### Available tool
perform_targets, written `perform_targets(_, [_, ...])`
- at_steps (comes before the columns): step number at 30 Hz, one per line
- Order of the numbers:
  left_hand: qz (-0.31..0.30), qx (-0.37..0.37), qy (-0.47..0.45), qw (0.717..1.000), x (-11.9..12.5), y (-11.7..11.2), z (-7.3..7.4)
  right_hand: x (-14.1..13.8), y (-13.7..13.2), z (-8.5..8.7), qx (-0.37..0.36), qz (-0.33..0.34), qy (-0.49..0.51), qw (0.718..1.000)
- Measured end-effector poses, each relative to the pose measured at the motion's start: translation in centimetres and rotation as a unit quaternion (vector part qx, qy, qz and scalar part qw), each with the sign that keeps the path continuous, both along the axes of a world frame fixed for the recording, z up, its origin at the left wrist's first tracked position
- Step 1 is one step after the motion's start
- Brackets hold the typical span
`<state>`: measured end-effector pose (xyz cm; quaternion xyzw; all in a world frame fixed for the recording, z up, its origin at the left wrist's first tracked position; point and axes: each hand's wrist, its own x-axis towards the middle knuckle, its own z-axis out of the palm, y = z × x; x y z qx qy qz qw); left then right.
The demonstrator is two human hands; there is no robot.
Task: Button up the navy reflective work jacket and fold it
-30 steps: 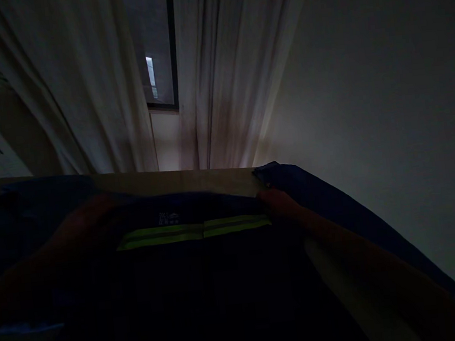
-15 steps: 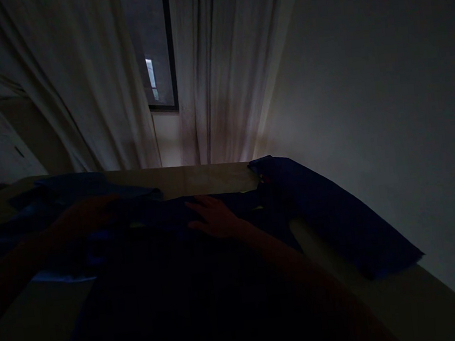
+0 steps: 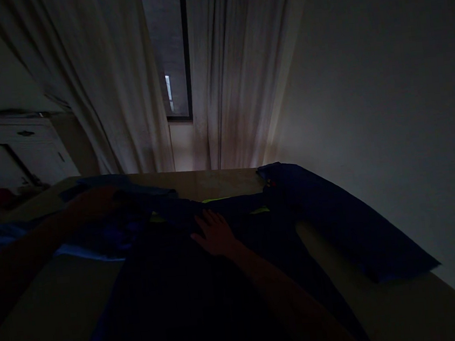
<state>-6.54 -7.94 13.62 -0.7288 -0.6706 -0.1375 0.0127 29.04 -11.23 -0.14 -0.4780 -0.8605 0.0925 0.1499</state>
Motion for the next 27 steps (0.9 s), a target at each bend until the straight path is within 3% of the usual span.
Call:
perform_targets(2, [-0.027,-0.023,0.014,0.999,3.6,-1.6,1.7,-0.2,-0.4,-0.5,0.02,-0.005,0.011,1.0])
perform_targets(3, [-0.073,-0.06,-0.02,0.995,5.5,-2.6,2.3,-0.1,-0.4,-0.6,0.024,-0.007,0.014,1.0])
perform_targets(5, [-0.158,-0.186,-0.16,0.956,8.8,-4.2,2.7,0.1,-0.3,-0.8,0.025,-0.01,0.018,0.999])
perform_targets(7, [-0.194,-0.234,-0.252,0.919,10.9,-5.2,1.9,0.2,-0.1,-0.7,0.028,-0.01,0.028,0.999])
perform_targets(9, [-0.181,-0.157,-0.252,0.938,11.5,-5.3,-0.2,0.3,0.1,-0.6,0.036,-0.016,0.048,0.998])
perform_targets(10, [-0.161,-0.09,-0.23,0.956,11.4,-5.3,-1.5,0.3,0.1,-0.5,0.041,-0.022,0.058,0.997])
perform_targets(12, [-0.131,-0.011,-0.22,0.966,10.9,-5.3,-4.6,0.3,0.2,-0.4,0.05,-0.036,0.071,0.996])
perform_targets(15, [-0.16,0.041,-0.263,0.951,10.4,-5.9,-9.2,0.2,0.1,-0.2,0.062,-0.042,0.078,0.994])
perform_targets(18, [-0.183,0.064,-0.228,0.954,10.9,-6.8,-12.7,0.1,0.1,-0.1,0.069,-0.02,0.097,0.993])
perform_targets(22, [-0.195,0.085,-0.134,0.968,12.7,-7.5,-15.3,0.3,0.1,-0.6,0.05,0.008,0.164,0.985])
perform_targets(27, [-0.25,0.058,-0.059,0.965,14.6,-9.1,-15.9,0.8,0.2,-0.9,0.031,0.017,0.216,0.976])
